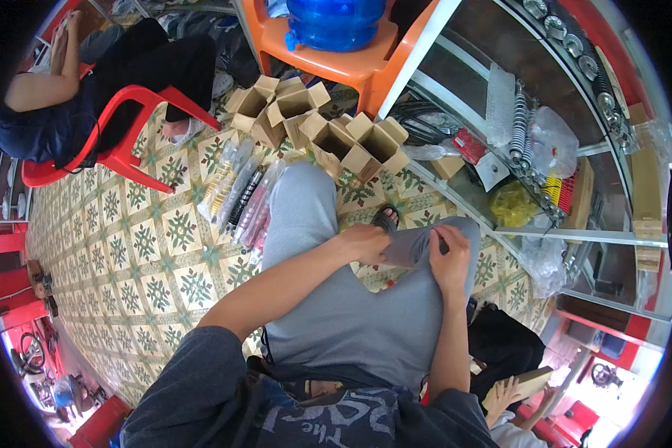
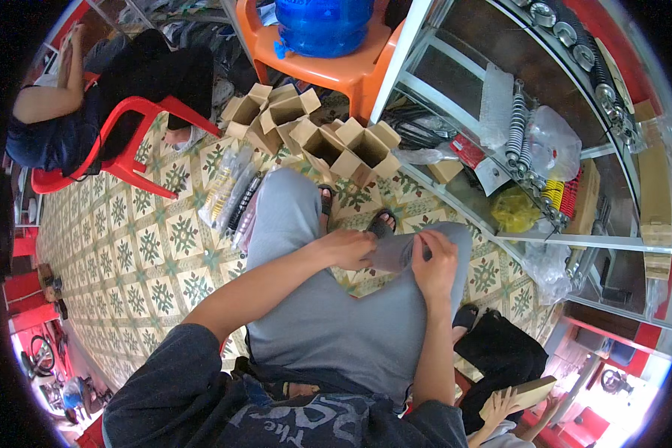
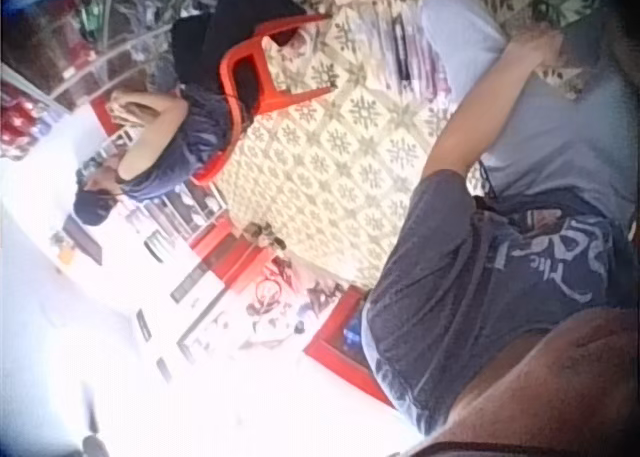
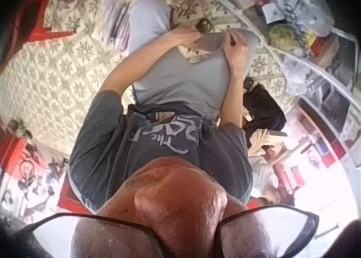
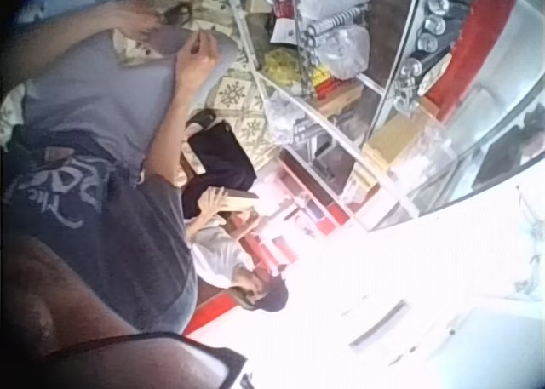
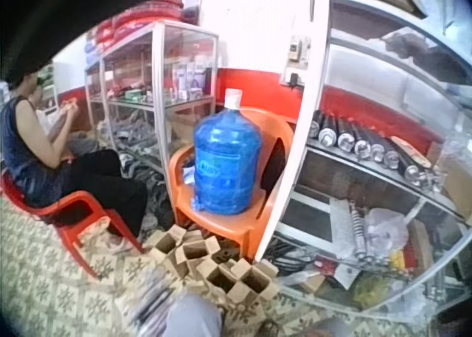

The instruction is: The person places various shock absorbers into their respective cardboard boxes and then organizes the boxes on a shelf.

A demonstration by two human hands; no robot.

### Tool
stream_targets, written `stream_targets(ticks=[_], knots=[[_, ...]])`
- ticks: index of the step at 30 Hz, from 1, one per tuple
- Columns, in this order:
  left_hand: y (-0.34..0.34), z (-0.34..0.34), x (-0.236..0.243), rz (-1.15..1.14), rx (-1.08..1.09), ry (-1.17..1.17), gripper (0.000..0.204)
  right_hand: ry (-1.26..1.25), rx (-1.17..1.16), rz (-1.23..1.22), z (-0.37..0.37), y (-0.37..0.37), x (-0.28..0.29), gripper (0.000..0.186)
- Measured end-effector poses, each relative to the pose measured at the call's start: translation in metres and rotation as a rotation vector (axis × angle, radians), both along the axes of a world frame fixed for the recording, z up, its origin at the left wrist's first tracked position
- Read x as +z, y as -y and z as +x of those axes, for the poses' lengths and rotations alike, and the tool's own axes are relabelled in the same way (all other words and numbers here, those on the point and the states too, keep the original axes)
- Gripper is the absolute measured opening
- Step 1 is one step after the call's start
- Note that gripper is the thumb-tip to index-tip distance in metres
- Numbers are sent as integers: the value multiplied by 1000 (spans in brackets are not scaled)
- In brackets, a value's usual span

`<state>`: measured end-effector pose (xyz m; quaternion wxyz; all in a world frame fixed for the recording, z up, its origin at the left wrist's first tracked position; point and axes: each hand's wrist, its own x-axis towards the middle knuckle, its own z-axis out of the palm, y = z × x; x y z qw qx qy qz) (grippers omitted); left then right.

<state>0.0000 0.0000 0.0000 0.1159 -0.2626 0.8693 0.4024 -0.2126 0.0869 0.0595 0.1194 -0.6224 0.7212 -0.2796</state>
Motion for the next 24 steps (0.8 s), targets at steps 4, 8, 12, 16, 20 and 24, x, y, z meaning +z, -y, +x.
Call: stream_targets(ticks=[4,8,12,16,20,24], knots=[[-1,-1,-6,-31,-2,-16,36,-133,66,-51,4,4,0,18],[1,-3,-4,-10,26,-37,36,-218,125,46,6,13,5,20],[2,-5,5,2,17,-18,36,-197,140,151,4,33,3,25],[2,-10,0,3,-4,-59,35,-137,147,363,10,66,-1,34],[0,-14,-3,-23,-9,-106,35,-328,336,294,14,102,-24,43],[-1,-17,-1,23,12,-43,34,-380,394,339,35,146,-45,46]])
